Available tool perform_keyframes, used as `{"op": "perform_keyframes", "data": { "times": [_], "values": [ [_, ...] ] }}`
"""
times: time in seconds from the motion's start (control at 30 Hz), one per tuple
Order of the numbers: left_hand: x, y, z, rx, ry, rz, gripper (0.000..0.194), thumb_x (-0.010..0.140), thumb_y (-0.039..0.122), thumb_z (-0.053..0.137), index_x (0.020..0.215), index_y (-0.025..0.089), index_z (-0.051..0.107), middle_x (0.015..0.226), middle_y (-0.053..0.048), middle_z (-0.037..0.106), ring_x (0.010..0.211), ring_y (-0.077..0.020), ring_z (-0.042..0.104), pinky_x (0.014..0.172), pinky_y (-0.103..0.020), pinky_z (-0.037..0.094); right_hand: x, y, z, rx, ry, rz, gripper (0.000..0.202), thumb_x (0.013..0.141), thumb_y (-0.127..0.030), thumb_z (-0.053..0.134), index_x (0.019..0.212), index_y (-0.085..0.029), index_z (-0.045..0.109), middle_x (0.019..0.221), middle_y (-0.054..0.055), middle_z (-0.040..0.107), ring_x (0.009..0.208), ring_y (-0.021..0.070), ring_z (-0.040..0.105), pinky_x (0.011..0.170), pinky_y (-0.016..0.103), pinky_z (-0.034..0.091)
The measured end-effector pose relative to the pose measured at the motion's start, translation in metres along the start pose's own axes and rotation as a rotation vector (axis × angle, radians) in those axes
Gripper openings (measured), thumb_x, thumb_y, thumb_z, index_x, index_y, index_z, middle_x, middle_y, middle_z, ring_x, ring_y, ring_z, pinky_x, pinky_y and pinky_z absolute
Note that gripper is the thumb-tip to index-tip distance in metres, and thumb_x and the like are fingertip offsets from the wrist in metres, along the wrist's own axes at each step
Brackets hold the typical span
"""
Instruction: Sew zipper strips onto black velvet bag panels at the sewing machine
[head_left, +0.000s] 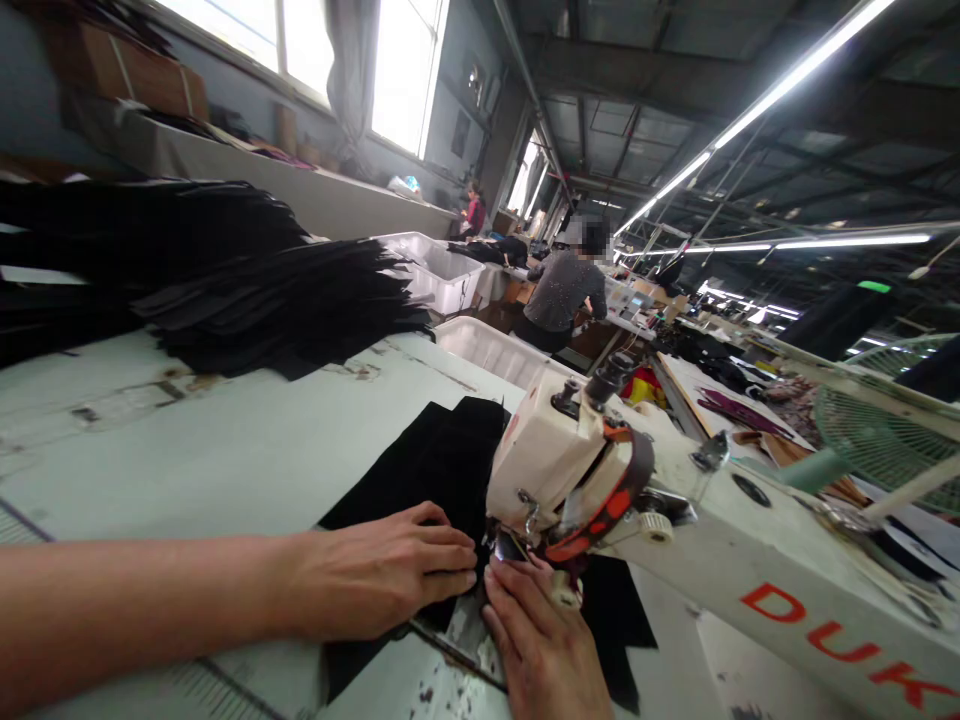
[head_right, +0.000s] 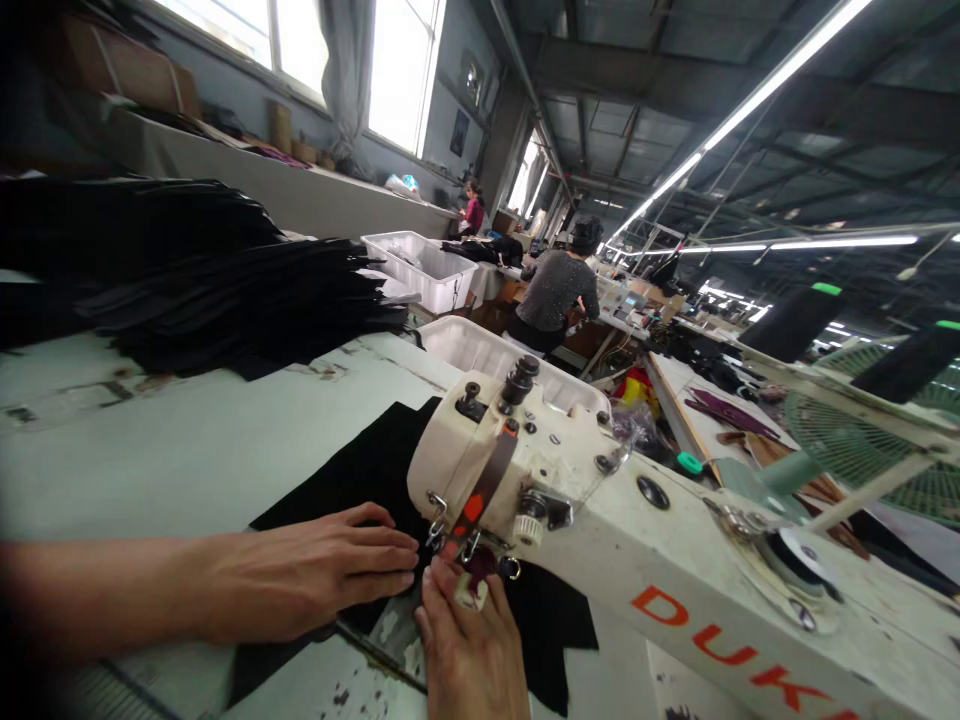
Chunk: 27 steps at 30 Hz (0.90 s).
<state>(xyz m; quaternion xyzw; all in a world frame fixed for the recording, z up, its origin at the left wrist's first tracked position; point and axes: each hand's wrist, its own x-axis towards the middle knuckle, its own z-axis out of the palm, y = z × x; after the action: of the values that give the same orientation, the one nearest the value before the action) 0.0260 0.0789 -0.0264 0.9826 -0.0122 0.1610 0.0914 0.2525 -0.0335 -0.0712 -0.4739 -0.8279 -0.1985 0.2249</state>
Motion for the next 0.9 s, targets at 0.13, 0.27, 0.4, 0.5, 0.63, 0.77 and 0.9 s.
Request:
{"op": "perform_keyframes", "data": {
  "times": [0.13,0.27,0.4,0.5,0.63,0.77,0.9],
  "values": [
    [0.000,-0.007,0.002,-0.031,0.004,0.007,0.038,0.099,0.011,0.047,0.136,0.010,0.054,0.130,-0.015,0.065,0.127,-0.0250,0.055,0.110,-0.036,0.033,-0.004,0.005,0.008,-0.035,-0.052,-0.016,0.030,0.100,-0.018,0.044,0.124,-0.018,0.063,0.122,0.002,0.068,0.106,0.0212,0.068,0.088,0.034,0.061],
    [0.002,-0.010,0.001,-0.048,0.002,-0.003,0.039,0.099,0.011,0.045,0.138,0.014,0.052,0.131,-0.015,0.064,0.125,-0.0251,0.056,0.108,-0.037,0.035,-0.010,0.008,0.013,-0.073,-0.094,-0.013,0.034,0.099,-0.018,0.043,0.129,-0.016,0.061,0.124,0.006,0.067,0.109,0.0244,0.067,0.084,0.037,0.063],
    [0.004,-0.011,-0.001,-0.063,-0.025,-0.022,0.040,0.099,0.010,0.043,0.137,0.015,0.053,0.132,-0.014,0.064,0.123,-0.0251,0.057,0.108,-0.037,0.034,-0.012,0.007,0.012,-0.089,-0.128,-0.033,0.035,0.099,-0.014,0.043,0.130,-0.014,0.060,0.127,0.006,0.065,0.112,0.0237,0.065,0.089,0.036,0.061],
    [0.004,-0.012,-0.001,-0.062,-0.031,-0.029,0.038,0.099,0.009,0.044,0.135,0.014,0.055,0.130,-0.013,0.064,0.122,-0.0250,0.058,0.108,-0.037,0.034,-0.013,0.005,0.010,-0.120,-0.135,-0.080,0.036,0.098,-0.011,0.042,0.130,-0.014,0.060,0.129,0.004,0.064,0.114,0.0224,0.065,0.092,0.037,0.059],
    [0.004,-0.013,0.000,-0.048,-0.003,-0.011,0.036,0.098,0.008,0.046,0.132,0.015,0.057,0.125,-0.012,0.067,0.117,-0.0242,0.060,0.107,-0.036,0.036,-0.013,0.004,0.007,-0.152,-0.131,-0.080,0.037,0.099,-0.011,0.041,0.131,-0.013,0.059,0.129,0.005,0.064,0.115,0.0224,0.064,0.092,0.036,0.058],
    [0.004,-0.013,0.002,-0.029,-0.003,0.004,0.033,0.099,0.010,0.047,0.130,0.012,0.058,0.125,-0.013,0.067,0.115,-0.0247,0.061,0.106,-0.037,0.036,-0.012,0.004,0.008,-0.164,-0.157,-0.113,0.040,0.097,-0.007,0.039,0.132,-0.010,0.058,0.131,0.007,0.063,0.118,0.0237,0.063,0.093,0.036,0.058],
    [0.007,-0.012,0.002,-0.017,0.005,-0.014,0.034,0.099,0.010,0.047,0.131,0.015,0.057,0.125,-0.013,0.066,0.115,-0.0242,0.061,0.105,-0.037,0.036,-0.015,0.004,0.014,-0.187,-0.180,-0.079,0.043,0.095,-0.007,0.040,0.135,-0.008,0.055,0.131,0.010,0.062,0.115,0.0267,0.064,0.090,0.037,0.060]
  ]
}}
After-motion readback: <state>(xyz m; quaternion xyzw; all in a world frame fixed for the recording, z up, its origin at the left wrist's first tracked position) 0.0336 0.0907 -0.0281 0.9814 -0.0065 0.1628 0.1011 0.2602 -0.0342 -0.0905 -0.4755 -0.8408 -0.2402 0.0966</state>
